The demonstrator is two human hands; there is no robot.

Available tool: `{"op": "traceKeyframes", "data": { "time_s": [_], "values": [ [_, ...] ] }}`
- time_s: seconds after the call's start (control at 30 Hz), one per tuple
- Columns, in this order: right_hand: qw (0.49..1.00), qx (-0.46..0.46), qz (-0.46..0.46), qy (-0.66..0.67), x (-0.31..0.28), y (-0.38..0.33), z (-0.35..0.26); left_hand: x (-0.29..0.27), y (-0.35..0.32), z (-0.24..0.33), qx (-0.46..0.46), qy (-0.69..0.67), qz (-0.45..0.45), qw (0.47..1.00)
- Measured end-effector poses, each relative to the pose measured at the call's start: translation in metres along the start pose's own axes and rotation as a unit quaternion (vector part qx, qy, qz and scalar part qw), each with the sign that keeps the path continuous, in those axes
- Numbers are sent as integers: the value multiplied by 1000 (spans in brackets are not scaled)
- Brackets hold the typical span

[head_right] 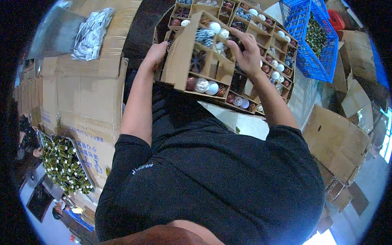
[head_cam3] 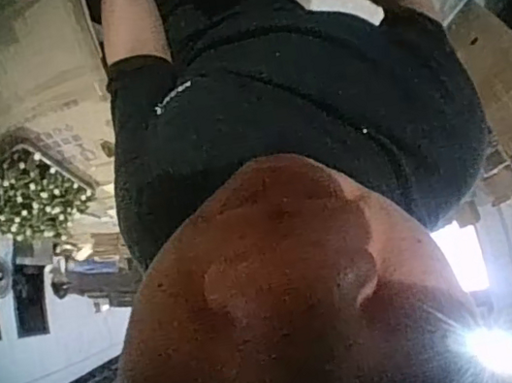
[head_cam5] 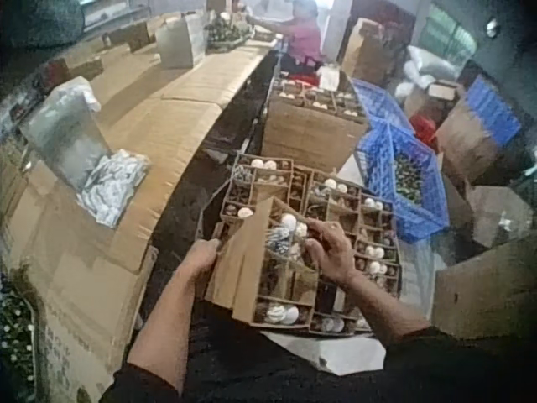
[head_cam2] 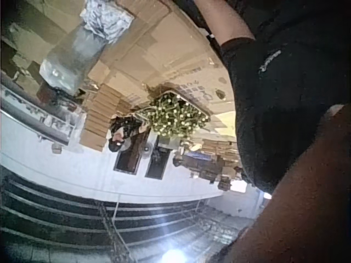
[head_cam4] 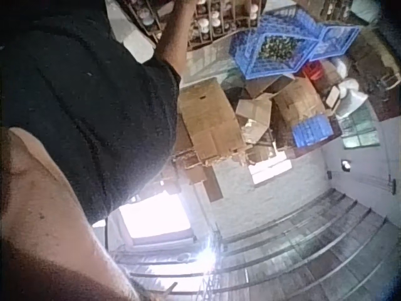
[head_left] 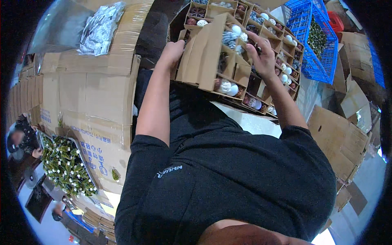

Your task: Packing various Christmas ornaments and decorations into a compartmentalized wooden display box.

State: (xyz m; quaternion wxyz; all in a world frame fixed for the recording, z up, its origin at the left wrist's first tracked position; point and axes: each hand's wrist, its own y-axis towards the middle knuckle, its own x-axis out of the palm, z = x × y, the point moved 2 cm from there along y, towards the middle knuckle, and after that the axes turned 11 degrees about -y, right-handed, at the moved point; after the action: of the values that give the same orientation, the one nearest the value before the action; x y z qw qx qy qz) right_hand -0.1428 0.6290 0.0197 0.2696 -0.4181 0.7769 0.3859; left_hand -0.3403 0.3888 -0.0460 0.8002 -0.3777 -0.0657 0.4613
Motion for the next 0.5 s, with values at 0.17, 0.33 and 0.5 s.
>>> {"op": "traceKeyframes", "data": {
  "time_s": [0.17,0.33,0.5],
  "values": [
    [987,-46,44,-148,9,-6,3,-25,-10,25,93,63,-20,993],
    [985,-47,40,-163,15,-4,-22,-52,-22,31,137,106,-7,985],
    [983,-79,56,-158,11,18,-45,-70,-8,6,206,74,-1,976]
  ]
}}
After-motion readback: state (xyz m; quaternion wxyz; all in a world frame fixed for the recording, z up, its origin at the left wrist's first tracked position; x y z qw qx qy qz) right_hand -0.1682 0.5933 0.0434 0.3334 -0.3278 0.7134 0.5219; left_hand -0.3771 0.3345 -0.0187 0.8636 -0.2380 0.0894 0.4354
